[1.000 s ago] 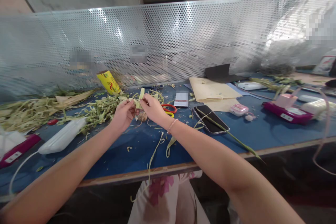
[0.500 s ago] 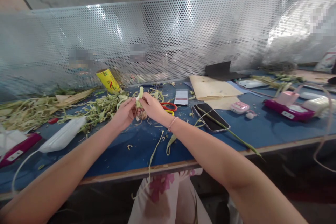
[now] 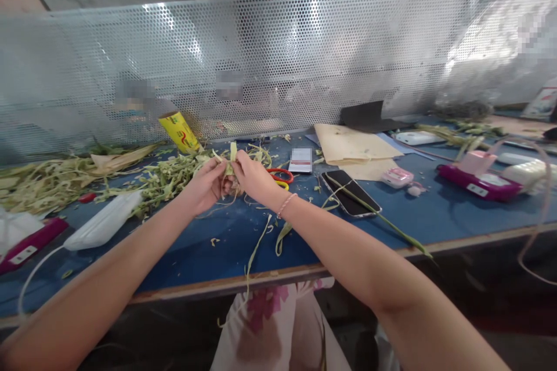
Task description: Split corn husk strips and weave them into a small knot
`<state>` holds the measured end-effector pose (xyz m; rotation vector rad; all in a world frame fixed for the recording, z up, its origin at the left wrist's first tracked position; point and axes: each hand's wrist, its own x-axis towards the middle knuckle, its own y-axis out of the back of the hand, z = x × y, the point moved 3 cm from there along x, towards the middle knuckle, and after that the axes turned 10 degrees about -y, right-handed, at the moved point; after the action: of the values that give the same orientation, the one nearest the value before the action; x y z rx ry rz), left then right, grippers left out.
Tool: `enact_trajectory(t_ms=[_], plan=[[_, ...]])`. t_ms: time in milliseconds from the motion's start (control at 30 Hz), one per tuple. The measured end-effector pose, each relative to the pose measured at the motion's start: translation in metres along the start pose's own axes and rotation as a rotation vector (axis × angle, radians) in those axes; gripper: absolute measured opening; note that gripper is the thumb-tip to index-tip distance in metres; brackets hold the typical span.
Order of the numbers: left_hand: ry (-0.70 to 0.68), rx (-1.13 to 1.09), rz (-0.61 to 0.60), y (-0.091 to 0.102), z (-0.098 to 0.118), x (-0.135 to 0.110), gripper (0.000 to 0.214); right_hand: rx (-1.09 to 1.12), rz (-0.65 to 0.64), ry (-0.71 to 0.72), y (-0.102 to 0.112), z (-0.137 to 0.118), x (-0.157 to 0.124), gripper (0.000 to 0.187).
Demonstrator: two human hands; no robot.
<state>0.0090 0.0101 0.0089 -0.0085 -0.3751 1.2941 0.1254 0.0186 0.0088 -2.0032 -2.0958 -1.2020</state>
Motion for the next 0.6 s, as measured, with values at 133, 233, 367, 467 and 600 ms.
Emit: enact_trajectory(t_ms=[133,233,367,467,600], plan=[[-0.042,0.156,0.086,-0.0019,0.0022,-0.0023,0.017,-0.261,-0.002,0.032,-0.0003,-0.0042,-0.0053,0.009],[-0.072,0.242,0.136,-0.0006,0.0005,-0.0013,0.011,-0.397,0.022,0.059,-0.001,-0.0065,-0.0068,0.014],[-0.127,0.256,0.17,0.0008,-0.0001,0.0,0.013,-0.396,0.035,0.072,-0.0006,-0.0094,-0.0075,0.015],[-0.129,0.197,0.163,-0.0001,0.0001,-0.0001,0.015,-0.262,0.026,0.061,0.0011,-0.0102,-0.0072,0.012],[-0.114,0.174,0.097,0.0011,-0.0022,0.0021,0.017,-0.07,0.045,0.071,0.0031,-0.0082,-0.0054,0.013]])
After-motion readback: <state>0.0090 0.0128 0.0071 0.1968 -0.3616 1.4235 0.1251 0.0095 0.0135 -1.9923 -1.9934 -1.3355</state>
